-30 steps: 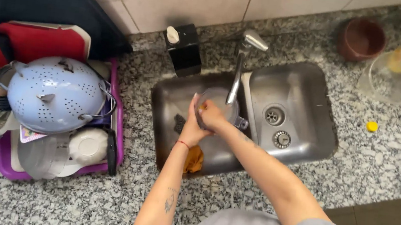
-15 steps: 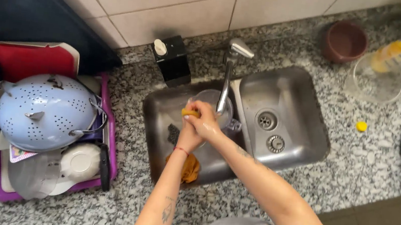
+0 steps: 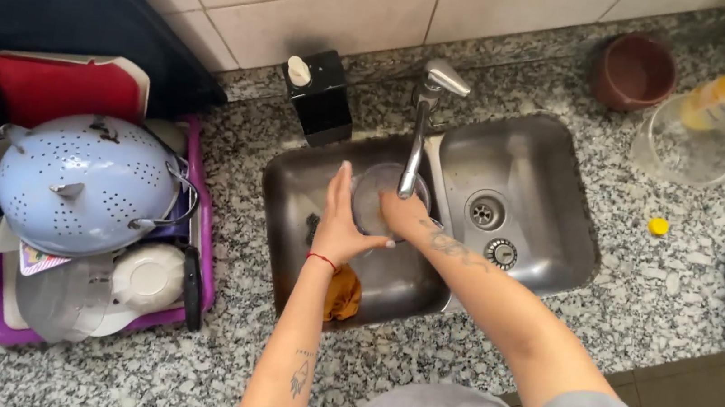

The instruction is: Washing a blender jar in a sink using water, a kettle for hot water, and a sponge.

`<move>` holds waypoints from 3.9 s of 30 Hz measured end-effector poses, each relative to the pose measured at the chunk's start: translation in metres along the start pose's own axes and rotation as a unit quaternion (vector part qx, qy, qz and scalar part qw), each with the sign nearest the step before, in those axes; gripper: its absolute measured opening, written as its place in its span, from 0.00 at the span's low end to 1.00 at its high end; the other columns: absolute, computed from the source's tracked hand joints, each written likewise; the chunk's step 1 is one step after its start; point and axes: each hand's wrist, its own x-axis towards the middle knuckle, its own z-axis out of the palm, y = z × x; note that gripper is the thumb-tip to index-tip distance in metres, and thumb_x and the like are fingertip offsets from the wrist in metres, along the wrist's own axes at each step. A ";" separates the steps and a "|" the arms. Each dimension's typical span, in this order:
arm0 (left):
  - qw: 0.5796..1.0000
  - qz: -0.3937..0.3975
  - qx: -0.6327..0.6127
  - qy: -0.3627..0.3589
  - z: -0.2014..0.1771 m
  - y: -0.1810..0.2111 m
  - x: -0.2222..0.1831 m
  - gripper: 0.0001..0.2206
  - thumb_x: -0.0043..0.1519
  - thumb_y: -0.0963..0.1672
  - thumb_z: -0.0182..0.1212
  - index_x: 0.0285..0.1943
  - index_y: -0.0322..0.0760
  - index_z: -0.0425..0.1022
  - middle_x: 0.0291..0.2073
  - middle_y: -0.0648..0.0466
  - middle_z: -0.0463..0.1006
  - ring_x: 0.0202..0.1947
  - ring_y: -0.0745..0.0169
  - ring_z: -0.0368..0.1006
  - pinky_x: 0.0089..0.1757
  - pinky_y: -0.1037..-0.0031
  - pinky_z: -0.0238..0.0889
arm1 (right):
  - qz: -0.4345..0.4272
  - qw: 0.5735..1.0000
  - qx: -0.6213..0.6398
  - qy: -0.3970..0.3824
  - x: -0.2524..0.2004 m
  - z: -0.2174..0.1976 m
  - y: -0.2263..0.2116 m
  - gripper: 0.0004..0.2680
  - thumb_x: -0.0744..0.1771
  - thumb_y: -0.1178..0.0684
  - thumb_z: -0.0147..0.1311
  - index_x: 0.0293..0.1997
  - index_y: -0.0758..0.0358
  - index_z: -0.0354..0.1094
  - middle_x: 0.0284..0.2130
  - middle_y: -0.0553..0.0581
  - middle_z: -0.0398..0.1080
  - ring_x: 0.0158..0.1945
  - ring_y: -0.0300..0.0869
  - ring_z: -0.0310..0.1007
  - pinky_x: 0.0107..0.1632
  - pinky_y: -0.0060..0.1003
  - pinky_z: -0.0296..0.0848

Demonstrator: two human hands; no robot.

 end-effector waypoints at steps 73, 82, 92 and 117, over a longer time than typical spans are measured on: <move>0.937 0.036 -0.210 0.277 0.063 -0.047 0.057 0.15 0.65 0.41 0.41 0.56 0.49 0.71 0.49 0.57 0.75 0.55 0.61 0.66 0.56 0.69 0.56 | -0.267 0.804 -0.474 0.242 0.099 0.047 0.057 0.04 0.59 0.62 0.54 0.29 0.57 0.71 0.28 0.56 0.70 0.36 0.46 0.69 0.45 0.39 0.61; 0.953 0.031 -0.100 0.284 0.057 -0.046 0.056 0.16 0.64 0.40 0.42 0.56 0.52 0.70 0.47 0.56 0.75 0.50 0.55 0.70 0.51 0.65 0.62 | -0.264 0.786 -0.541 0.138 0.100 0.049 0.065 0.03 0.59 0.60 0.50 0.26 0.60 0.70 0.22 0.59 0.67 0.26 0.49 0.64 0.31 0.40 0.56; 0.968 0.059 0.010 0.242 0.063 -0.062 0.065 0.18 0.63 0.40 0.43 0.55 0.61 0.70 0.45 0.61 0.75 0.47 0.58 0.72 0.47 0.66 0.66 | -0.210 0.873 -0.440 0.019 0.065 0.040 0.038 0.07 0.61 0.55 0.45 0.30 0.64 0.71 0.24 0.63 0.68 0.29 0.52 0.66 0.29 0.44 0.61; 0.936 0.035 0.345 0.059 0.101 -0.044 0.025 0.08 0.55 0.46 0.48 0.42 0.49 0.69 0.26 0.51 0.78 0.32 0.44 0.76 0.34 0.57 0.67 | -0.102 0.787 0.557 0.244 -0.071 0.008 0.049 0.07 0.65 0.57 0.50 0.46 0.60 0.67 0.33 0.53 0.69 0.36 0.36 0.67 0.38 0.29 0.71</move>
